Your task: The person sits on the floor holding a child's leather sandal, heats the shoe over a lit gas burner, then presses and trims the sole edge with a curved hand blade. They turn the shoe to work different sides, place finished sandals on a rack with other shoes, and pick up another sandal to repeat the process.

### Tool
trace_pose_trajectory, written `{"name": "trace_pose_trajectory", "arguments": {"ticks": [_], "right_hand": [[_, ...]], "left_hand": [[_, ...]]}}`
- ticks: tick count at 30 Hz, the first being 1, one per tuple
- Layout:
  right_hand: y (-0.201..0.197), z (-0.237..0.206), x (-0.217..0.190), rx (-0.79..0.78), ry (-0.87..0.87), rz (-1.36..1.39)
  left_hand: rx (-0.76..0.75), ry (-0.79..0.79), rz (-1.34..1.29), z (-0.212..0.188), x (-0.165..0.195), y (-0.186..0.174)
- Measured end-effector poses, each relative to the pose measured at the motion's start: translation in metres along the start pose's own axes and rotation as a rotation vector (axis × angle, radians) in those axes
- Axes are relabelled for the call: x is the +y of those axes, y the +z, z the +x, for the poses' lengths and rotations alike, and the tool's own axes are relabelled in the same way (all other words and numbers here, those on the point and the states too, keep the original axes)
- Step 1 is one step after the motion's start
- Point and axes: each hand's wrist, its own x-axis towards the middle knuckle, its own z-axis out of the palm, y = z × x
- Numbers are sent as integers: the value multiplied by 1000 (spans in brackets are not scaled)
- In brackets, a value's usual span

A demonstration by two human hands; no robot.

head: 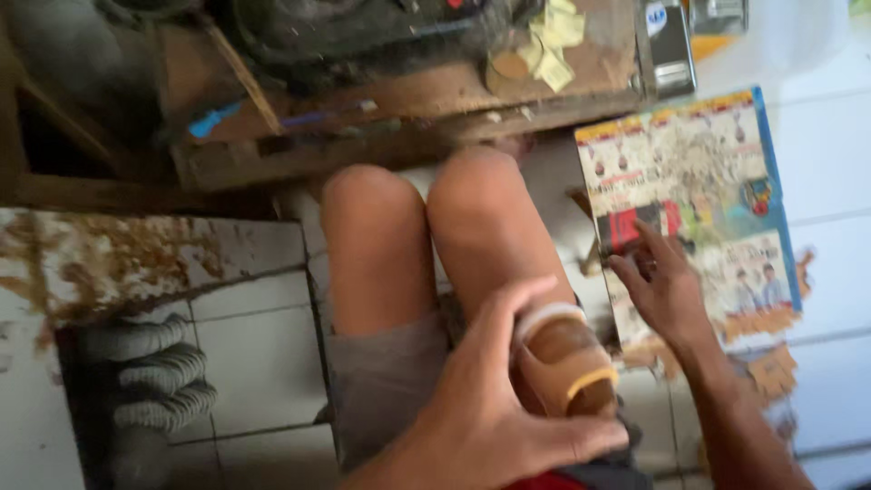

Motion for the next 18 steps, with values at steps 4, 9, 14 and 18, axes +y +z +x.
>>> {"name": "trace_pose_trajectory", "arguments": {"ticks": [4, 9, 14, 18], "right_hand": [[10, -8, 97, -154, 245, -559], [15, 0, 140, -90, 136, -285], [18, 17, 100, 20, 7, -323], [12, 6, 32, 101, 0, 53]], "left_hand": [[33, 17, 138, 2, -6, -1], [46, 70, 151, 1, -16, -5], [-31, -28, -658, -10, -21, -29], [-80, 35, -1046, -23, -27, -65]]}}
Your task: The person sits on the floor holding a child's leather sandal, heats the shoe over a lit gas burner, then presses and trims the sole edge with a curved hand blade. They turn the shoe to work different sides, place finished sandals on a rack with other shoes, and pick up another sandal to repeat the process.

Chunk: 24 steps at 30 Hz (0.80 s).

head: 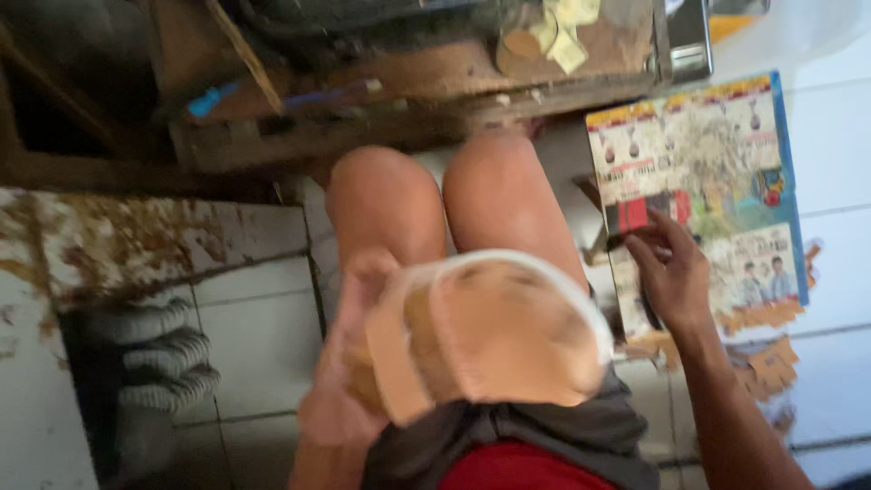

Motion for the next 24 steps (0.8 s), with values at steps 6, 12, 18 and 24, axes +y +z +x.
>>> {"name": "trace_pose_trajectory", "arguments": {"ticks": [6, 12, 18, 24], "right_hand": [[-15, -37, -129, -120, -4, 558], [-36, -68, -223, -331, -314, 559], [-41, -59, -251, -283, -413, 318], [-46, -56, -243, -347, -437, 320]], "left_hand": [[-64, 81, 113, 11, -18, -3], [110, 328, 80, 26, -45, 17], [201, 390, 162, 25, -48, 29], [223, 418, 207, 23, -53, 35]]}}
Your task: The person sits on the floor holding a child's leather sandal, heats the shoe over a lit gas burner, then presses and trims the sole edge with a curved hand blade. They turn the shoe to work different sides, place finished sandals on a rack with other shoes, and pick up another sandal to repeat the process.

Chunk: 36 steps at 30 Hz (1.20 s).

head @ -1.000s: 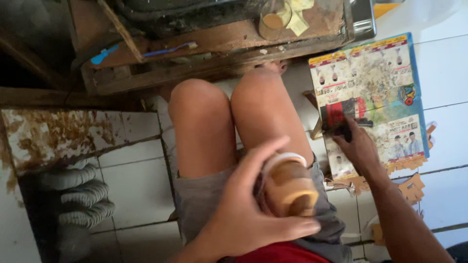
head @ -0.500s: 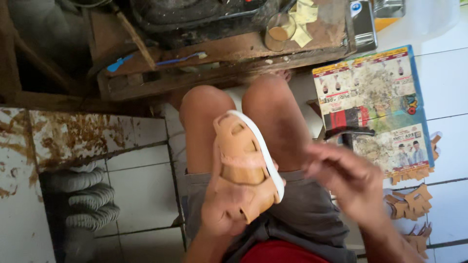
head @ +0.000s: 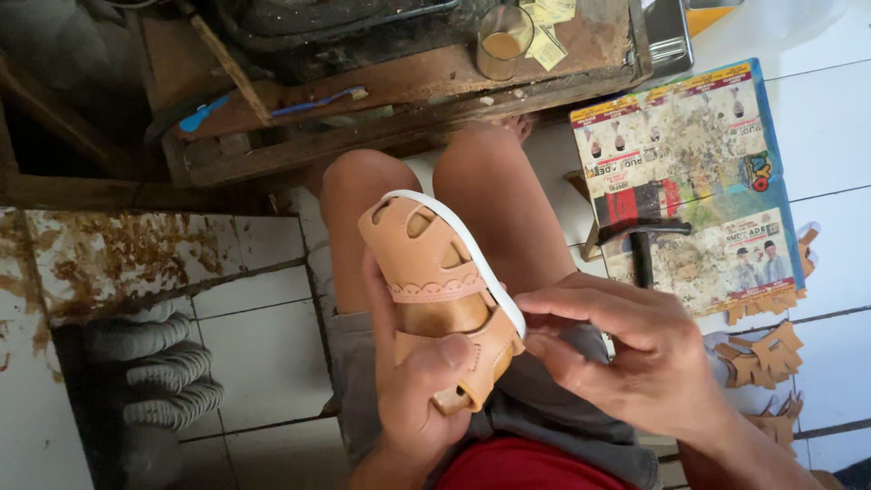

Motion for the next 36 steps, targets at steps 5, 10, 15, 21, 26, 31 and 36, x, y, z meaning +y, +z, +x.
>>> {"name": "trace_pose_trajectory", "arguments": {"ticks": [5, 10, 15, 21, 26, 31, 36], "right_hand": [[-5, -4, 6, -47, 96, 77], [3, -10, 10, -10, 185, 61], [10, -14, 12, 33, 241, 21], [3, -17, 13, -17, 184, 29], [-1, -19, 17, -56, 116, -58], [6, -22, 27, -17, 180, 75], [7, -33, 25, -33, 252, 71]], "left_hand": [[-13, -22, 16, -1, -3, 2], [0, -54, 42, -3, -7, 1], [105, -32, 98, -2, -11, -1], [-30, -22, 231, -8, -7, -2], [-74, -50, 286, -15, -1, -1], [-6, -161, 155, -11, 0, -2], [57, -175, 162, -6, -5, 0]]}}
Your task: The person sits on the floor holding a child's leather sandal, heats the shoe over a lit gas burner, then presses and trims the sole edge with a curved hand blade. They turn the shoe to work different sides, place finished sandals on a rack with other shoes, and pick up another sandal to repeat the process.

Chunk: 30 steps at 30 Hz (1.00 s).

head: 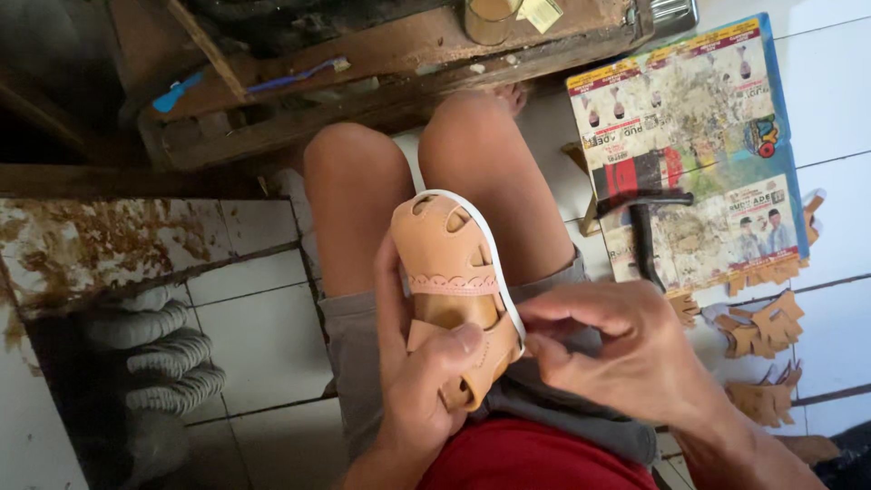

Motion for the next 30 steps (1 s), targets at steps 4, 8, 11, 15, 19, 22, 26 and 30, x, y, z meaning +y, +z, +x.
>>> {"name": "trace_pose_trajectory", "arguments": {"ticks": [4, 8, 11, 15, 19, 22, 26, 30], "right_hand": [[3, -3, -3, 32, -32, -40], [9, 0, -9, 46, -105, -87], [13, -1, -11, 64, -115, -113], [15, -9, -5, 95, -124, -109], [15, -17, 2, 98, -140, 47], [21, -21, 2, 18, -128, 125], [46, -14, 6, 177, -238, 72], [28, -7, 14, 249, -306, 444]], "left_hand": [[13, 55, 41, -1, -1, 1], [17, 64, -4, -2, 0, 0], [53, 84, -15, -1, -2, 1], [77, 37, -73, 0, -3, 2], [46, 74, -107, 1, -6, 1], [103, 158, -131, 1, -17, 2], [56, 264, -170, -4, -39, 6], [-156, 320, -676, 3, -28, -2]]}}
